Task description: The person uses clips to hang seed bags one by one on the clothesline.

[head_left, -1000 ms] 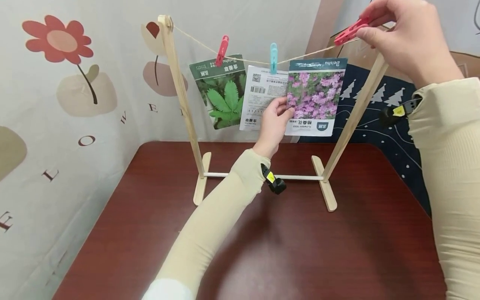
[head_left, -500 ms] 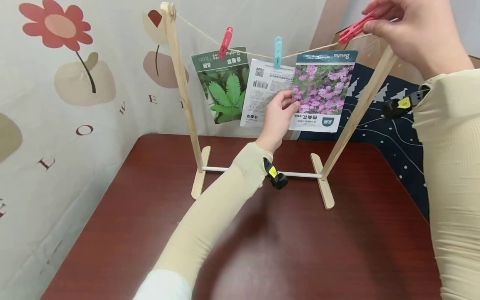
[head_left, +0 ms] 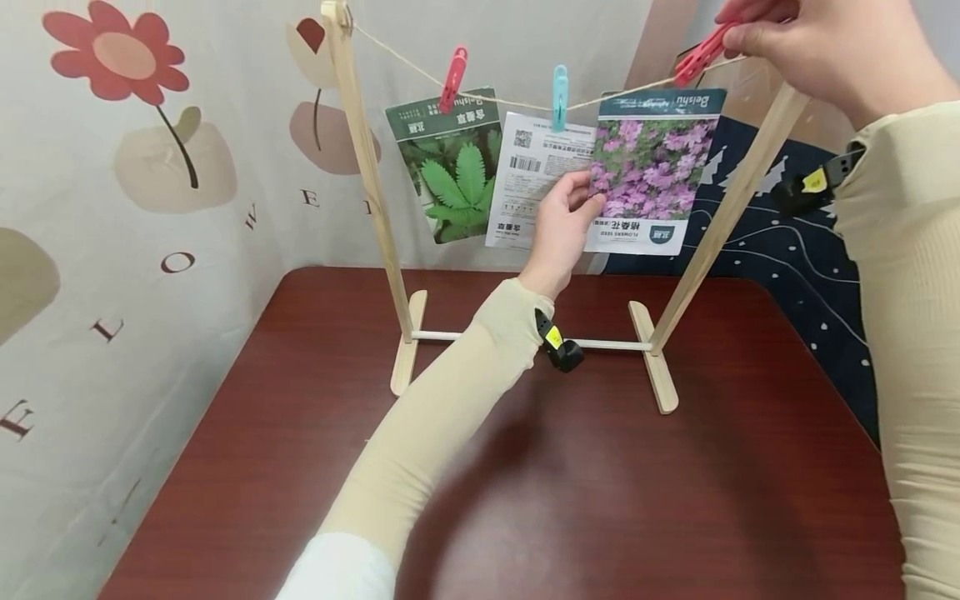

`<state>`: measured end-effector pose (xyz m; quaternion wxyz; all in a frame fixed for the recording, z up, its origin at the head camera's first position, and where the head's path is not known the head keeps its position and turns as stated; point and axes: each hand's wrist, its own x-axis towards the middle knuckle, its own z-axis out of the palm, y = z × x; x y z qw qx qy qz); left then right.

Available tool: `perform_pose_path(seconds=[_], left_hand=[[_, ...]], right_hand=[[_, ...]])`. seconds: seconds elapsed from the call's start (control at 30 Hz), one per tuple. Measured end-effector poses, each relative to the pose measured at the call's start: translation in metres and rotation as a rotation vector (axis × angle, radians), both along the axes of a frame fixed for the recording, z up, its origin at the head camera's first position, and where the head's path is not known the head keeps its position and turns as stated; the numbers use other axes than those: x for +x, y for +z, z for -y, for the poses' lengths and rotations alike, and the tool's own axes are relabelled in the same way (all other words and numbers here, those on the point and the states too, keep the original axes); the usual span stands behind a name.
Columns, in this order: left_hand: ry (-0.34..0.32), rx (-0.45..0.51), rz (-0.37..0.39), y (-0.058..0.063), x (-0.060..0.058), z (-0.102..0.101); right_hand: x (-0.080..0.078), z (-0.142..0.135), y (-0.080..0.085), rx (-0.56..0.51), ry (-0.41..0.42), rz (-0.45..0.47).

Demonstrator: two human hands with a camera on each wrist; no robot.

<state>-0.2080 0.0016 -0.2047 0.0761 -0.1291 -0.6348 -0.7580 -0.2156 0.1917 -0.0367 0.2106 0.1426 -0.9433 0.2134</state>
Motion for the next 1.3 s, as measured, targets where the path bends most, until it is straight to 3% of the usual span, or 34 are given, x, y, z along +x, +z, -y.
perform_pose_path(seconds=[0.27, 0.57, 0.73, 0.8, 0.83, 0.93, 1.1, 1.3], left_hand=[[0.011, 0.026, 0.013, 0.0, 0.0, -0.003], [0.029, 0.022, -0.012, -0.009, -0.015, -0.004], [0.069, 0.003, 0.0, -0.006, -0.011, 0.009], [0.087, -0.002, -0.002, -0.01, -0.015, 0.014], [0.097, -0.003, -0.004, -0.012, -0.019, 0.016], [0.125, -0.012, -0.014, -0.017, -0.024, 0.022], [0.156, -0.033, -0.02, -0.02, -0.023, 0.03], [0.158, -0.053, -0.015, -0.028, -0.024, 0.027]], right_hand=[[-0.009, -0.001, 0.003, 0.103, 0.054, 0.05], [-0.023, 0.0, 0.003, 0.16, 0.169, 0.11], [-0.075, -0.004, -0.007, 0.229, 0.275, 0.06], [-0.097, -0.005, -0.011, 0.246, 0.312, 0.039], [-0.1, -0.003, -0.012, 0.251, 0.322, 0.035], [-0.1, 0.008, -0.013, 0.258, 0.34, 0.025], [-0.094, 0.023, -0.017, 0.236, 0.335, 0.039], [-0.111, 0.009, -0.024, 0.216, 0.33, 0.042]])
